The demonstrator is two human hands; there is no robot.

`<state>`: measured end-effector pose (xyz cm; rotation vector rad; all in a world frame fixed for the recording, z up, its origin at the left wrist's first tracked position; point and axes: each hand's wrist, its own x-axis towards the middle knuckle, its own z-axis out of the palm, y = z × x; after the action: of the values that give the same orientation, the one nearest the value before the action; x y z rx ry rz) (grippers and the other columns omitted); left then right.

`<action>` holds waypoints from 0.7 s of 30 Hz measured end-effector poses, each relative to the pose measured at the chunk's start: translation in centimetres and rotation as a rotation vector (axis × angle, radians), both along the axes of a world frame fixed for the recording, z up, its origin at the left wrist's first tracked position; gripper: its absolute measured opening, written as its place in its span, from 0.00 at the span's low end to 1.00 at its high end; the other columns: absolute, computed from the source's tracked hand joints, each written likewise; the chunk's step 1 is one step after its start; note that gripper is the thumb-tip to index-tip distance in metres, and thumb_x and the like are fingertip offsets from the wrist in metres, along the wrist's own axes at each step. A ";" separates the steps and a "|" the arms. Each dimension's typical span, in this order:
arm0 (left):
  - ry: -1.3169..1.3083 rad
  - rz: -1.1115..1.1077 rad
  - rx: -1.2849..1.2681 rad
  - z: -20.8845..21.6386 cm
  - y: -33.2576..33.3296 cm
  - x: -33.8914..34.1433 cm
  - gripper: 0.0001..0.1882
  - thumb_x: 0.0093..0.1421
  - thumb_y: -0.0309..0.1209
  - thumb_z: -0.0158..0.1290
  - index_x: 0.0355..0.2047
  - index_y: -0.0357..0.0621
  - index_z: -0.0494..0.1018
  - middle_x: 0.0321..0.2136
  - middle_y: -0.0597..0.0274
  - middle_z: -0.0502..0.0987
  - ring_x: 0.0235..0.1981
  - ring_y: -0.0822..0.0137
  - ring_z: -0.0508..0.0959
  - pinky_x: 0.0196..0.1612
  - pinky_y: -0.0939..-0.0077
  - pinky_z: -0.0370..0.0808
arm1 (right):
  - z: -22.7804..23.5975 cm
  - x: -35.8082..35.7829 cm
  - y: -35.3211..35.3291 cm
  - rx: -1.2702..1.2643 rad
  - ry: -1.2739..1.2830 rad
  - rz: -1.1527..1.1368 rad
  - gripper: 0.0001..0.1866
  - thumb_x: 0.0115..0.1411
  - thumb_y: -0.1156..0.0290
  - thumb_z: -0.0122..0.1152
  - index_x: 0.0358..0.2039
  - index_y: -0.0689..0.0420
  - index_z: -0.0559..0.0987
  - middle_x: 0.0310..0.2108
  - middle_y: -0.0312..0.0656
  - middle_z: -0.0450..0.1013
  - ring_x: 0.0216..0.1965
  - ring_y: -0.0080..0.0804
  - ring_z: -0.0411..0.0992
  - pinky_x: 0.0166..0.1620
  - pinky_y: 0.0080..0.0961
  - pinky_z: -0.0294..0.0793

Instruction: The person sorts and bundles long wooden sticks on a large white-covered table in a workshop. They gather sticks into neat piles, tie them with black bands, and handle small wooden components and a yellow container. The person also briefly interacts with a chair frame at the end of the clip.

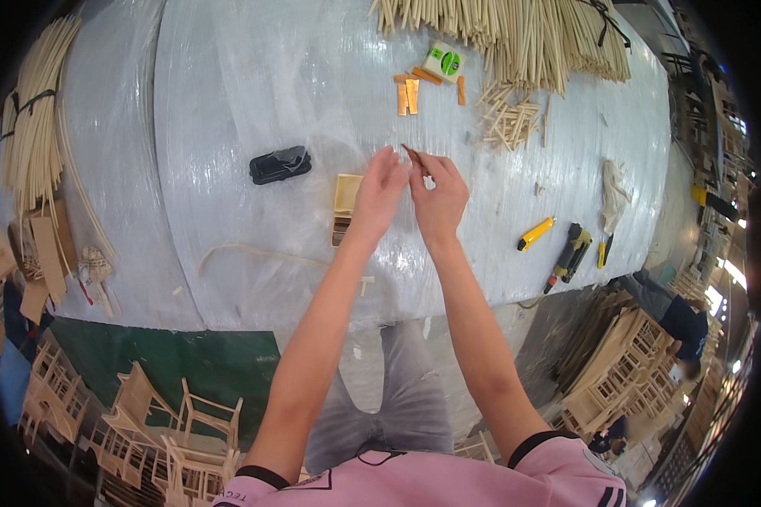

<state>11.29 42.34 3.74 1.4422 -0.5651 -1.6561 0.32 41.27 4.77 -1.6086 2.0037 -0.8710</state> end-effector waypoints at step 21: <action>0.737 -0.043 0.355 -1.2 2.3 4.1 0.11 0.72 0.38 0.42 0.41 0.46 0.71 0.25 0.69 0.64 0.27 0.70 0.67 0.36 0.73 0.69 | 4.7 -3.5 2.3 0.251 -0.273 0.498 0.34 0.55 0.65 0.76 0.63 0.52 0.75 0.63 0.43 0.72 0.60 0.46 0.72 0.58 0.44 0.72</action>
<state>15.34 44.66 2.58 0.9292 0.1207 -2.2244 -3.13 43.59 9.51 -1.6337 1.3741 -0.5820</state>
